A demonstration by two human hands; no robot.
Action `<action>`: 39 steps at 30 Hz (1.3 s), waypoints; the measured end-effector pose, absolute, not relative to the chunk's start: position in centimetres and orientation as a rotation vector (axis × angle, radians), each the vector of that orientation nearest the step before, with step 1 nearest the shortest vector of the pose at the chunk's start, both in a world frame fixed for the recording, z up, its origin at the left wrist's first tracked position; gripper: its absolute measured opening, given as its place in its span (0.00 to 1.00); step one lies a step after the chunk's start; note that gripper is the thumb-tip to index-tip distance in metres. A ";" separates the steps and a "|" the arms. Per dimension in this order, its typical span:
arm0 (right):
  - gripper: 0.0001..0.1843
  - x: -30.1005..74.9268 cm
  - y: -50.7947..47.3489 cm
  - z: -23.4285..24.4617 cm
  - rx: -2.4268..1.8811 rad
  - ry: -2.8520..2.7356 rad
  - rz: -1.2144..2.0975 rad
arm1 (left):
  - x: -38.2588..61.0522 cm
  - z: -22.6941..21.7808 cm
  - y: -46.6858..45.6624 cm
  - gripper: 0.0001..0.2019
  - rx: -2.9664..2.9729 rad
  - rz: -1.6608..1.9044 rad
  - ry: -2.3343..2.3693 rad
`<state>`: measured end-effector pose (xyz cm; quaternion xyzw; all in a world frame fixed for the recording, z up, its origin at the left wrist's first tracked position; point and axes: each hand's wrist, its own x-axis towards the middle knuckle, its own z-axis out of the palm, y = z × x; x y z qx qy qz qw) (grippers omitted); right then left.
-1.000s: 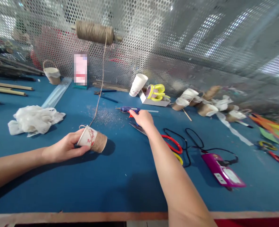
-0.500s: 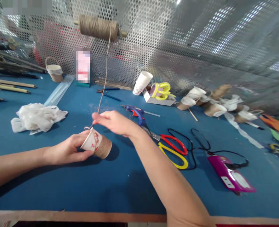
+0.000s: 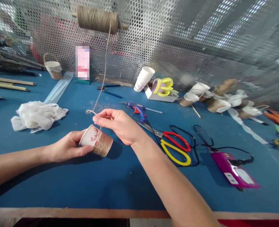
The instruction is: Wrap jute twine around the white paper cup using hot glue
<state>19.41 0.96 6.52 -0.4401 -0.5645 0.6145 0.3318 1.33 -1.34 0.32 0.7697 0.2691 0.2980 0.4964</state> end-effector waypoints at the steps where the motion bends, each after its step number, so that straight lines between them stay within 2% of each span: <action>1: 0.12 19.7 0.8 6.5 -1.173 -1.468 1.541 | 1.3 0.3 -1.4 0.05 1.809 0.711 0.650; 9: 0.16 20.8 0.3 5.4 -1.279 -1.562 1.219 | 1.3 0.2 -1.6 0.04 1.698 0.705 0.612; 21: 0.18 21.0 -0.2 5.9 -1.269 -1.566 1.174 | 1.5 0.6 -1.5 0.09 1.569 0.664 0.619; 39: 0.17 21.0 -0.8 6.1 -1.221 -1.585 1.126 | 1.8 1.0 -1.2 0.09 1.430 0.558 0.680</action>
